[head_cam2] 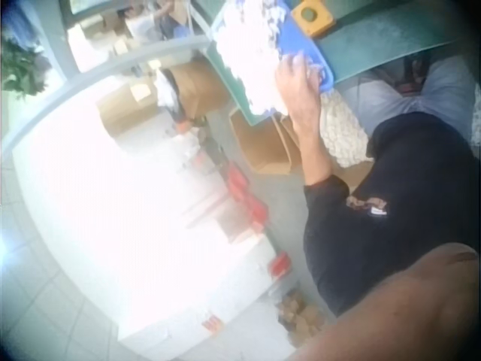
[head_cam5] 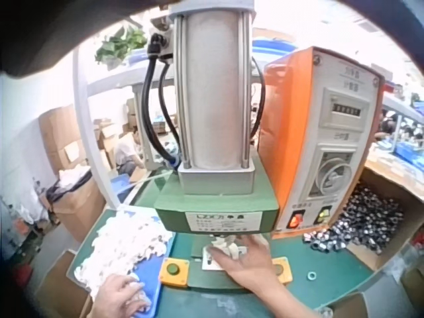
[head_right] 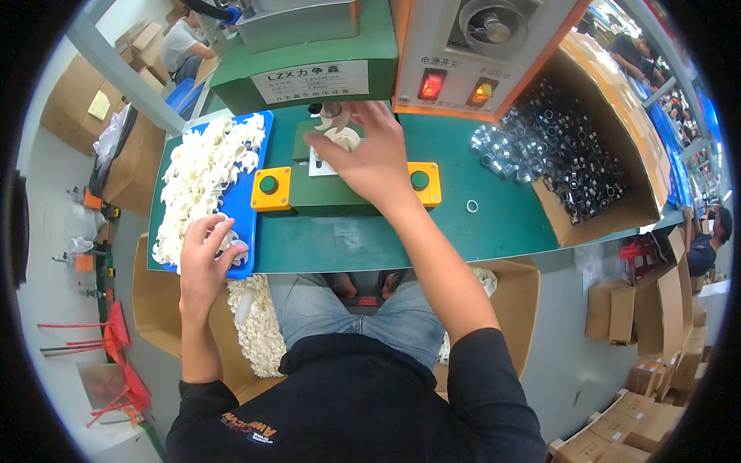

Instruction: The person fits a metal ring into a plastic impeller by hand, places the assembled component into a press machine, presses buttons to press the parts together, and removes the finished piece.

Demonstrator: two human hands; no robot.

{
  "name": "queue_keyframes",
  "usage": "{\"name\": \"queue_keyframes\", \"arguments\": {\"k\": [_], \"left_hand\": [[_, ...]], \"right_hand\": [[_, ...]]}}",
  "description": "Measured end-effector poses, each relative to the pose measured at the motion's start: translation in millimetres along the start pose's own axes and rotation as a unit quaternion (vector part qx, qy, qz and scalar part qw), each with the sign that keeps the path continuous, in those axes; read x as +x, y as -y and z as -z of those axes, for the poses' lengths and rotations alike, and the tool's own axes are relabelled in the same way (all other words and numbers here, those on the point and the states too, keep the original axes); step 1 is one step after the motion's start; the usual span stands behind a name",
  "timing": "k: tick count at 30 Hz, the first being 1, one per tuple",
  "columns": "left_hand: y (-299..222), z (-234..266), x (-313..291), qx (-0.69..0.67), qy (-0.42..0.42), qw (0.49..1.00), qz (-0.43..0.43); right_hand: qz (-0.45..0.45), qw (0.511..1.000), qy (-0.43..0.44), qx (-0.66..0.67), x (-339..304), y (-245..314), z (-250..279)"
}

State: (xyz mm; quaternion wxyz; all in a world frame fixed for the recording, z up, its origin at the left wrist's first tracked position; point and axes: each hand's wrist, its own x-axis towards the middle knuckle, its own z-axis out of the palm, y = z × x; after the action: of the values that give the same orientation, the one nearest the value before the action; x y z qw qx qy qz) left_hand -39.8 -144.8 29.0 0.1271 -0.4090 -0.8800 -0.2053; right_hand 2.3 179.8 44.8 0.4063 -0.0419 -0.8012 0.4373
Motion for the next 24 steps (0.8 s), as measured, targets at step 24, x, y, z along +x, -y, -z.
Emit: {"name": "queue_keyframes", "arguments": {"k": [24], "left_hand": [[-41.1,-54.5,36.6,-0.43,-0.073,0.899,0.035]], "right_hand": [[0.033,0.901,0.234,-0.365,-133.9,11.3,235.6]]}}
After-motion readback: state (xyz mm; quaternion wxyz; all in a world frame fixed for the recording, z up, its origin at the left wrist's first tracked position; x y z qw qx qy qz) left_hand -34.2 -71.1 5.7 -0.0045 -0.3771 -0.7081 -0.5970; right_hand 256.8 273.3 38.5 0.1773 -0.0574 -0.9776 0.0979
